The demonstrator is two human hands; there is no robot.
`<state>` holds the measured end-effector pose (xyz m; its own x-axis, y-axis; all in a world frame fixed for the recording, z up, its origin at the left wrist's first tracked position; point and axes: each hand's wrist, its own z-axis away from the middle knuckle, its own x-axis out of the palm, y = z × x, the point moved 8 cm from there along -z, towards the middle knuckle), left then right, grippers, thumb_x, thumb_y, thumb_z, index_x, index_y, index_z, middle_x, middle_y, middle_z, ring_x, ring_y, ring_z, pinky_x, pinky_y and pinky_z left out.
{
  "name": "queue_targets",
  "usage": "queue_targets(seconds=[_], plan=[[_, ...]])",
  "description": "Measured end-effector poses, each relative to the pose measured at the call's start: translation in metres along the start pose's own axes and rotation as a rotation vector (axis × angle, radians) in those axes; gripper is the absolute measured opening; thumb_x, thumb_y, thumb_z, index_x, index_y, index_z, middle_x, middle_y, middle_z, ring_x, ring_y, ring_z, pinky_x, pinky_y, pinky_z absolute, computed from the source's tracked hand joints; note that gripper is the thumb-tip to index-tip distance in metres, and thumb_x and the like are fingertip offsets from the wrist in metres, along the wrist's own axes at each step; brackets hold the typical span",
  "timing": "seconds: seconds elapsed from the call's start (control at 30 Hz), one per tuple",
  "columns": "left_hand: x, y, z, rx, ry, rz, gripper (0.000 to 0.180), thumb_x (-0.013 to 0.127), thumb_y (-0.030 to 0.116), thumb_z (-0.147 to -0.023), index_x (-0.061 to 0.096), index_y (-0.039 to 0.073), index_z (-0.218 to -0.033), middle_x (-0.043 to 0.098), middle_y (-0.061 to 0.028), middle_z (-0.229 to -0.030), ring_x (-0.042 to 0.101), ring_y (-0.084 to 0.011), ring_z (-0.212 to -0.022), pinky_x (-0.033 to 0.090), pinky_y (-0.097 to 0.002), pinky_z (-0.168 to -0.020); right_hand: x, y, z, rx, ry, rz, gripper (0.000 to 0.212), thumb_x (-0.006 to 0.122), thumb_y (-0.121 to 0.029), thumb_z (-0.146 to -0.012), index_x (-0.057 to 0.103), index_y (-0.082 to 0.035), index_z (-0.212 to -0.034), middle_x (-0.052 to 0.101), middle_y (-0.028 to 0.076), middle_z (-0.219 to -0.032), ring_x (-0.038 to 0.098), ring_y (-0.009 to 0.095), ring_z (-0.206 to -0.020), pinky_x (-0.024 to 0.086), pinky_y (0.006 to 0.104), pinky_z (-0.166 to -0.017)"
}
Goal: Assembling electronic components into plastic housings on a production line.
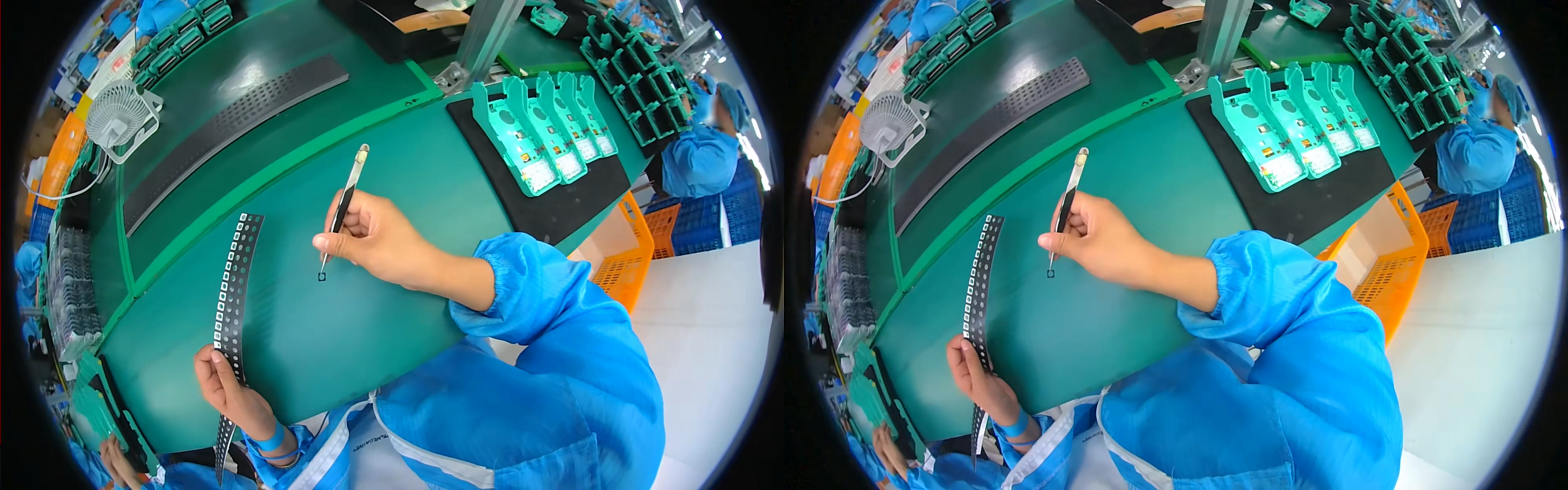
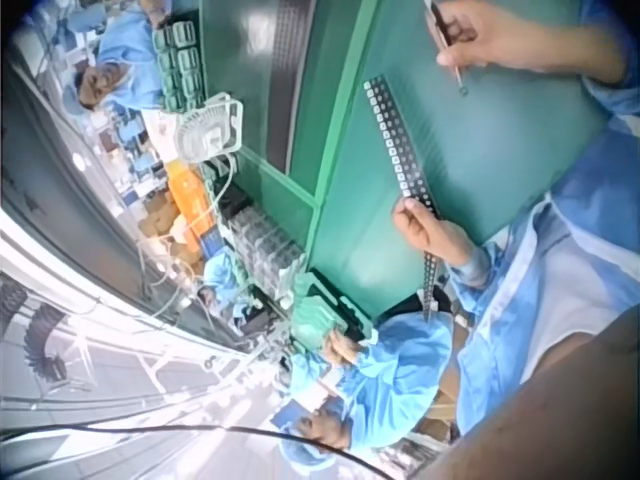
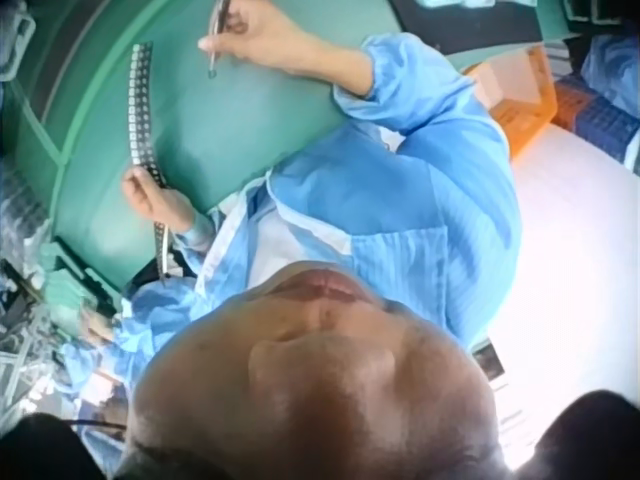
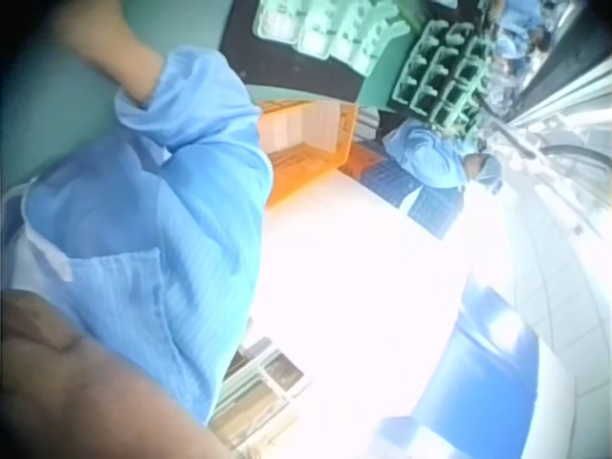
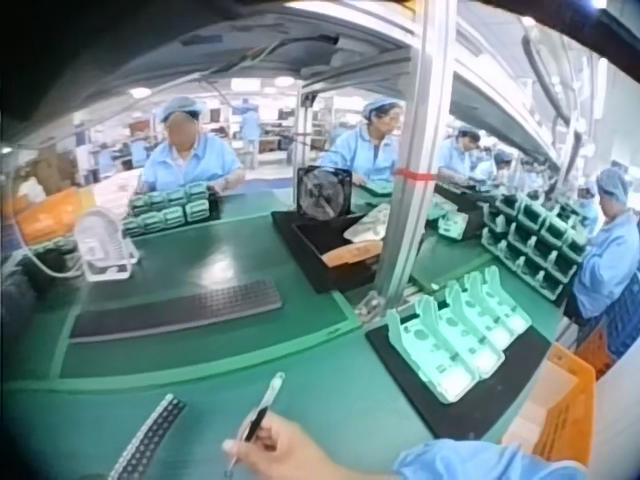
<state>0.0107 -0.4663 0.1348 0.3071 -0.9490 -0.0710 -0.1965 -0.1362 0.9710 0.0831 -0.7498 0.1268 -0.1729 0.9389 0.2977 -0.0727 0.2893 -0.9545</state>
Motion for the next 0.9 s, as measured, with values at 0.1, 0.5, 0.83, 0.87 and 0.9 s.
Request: queue_targets(seconds=[0.1,0.5,0.83,0.87,0.9], plan=[[0.003,0.002,0.001,-0.008,-0.028,0.011,0.015,0.047,0.013,-0.102,0.054,0.0,-0.101,0.053,-0.001,-0.089,0.047,-0.0066,-0.078,0.039,-0.0211,-0.071,-0.001,0.002,0.0,0.032,-0.017,-0.005,0.018,0.067,-0.014,-0.092,0.051,-0.008,-0.089,0.065,0.003,-0.081,0.063,0.009,-0.076,0.045,0.0225,-0.059],[0.01,0.012,0.005,-0.017,-0.051,0.016,0.014,0.048,0.012,-0.102,0.054,-0.001,-0.1,0.053,-0.0015,-0.09,0.046,-0.0068,-0.08,0.039,-0.0211,-0.073,0.002,-0.001,0.003,-0.005,-0.055,-0.005,0.018,0.068,-0.01,-0.091,0.051,-0.005,-0.089,0.063,0.005,-0.082,0.063,0.012,-0.079,0.053,0.0272,-0.073],[0.007,0.01,0.004,0.013,-0.014,-0.108,0.013,0.047,0.008,-0.101,0.055,-0.001,-0.094,0.051,0.0004,-0.081,0.041,-0.0055,-0.071,0.033,-0.0202,-0.064,0.003,0.001,0.004,0.075,-0.036,0.042,0.018,0.069,-0.01,-0.09,0.051,-0.007,-0.089,0.061,0.003,-0.079,0.059,0.009,-0.072,0.048,0.0243,-0.065],[0.007,0.011,0.003,0.003,-0.011,-0.082,0.014,0.047,0.008,-0.101,0.055,-0.001,-0.094,0.051,0.0008,-0.081,0.041,-0.0056,-0.071,0.033,-0.0204,-0.064,0.002,0.003,0.003,0.04,-0.042,0.038,0.018,0.069,-0.01,-0.09,0.052,-0.007,-0.09,0.06,0.002,-0.079,0.058,0.008,-0.071,0.046,0.0235,-0.063],[0.008,0.011,0.003,-0.006,-0.01,-0.056,0.014,0.048,0.008,-0.101,0.055,0.0,-0.093,0.051,0.0012,-0.08,0.041,-0.0056,-0.072,0.033,-0.0206,-0.064,0.002,0.003,0.003,0.003,-0.047,0.033,0.018,0.069,-0.01,-0.09,0.052,-0.007,-0.09,0.06,0.001,-0.078,0.057,0.007,-0.07,0.044,0.0227,-0.061]])
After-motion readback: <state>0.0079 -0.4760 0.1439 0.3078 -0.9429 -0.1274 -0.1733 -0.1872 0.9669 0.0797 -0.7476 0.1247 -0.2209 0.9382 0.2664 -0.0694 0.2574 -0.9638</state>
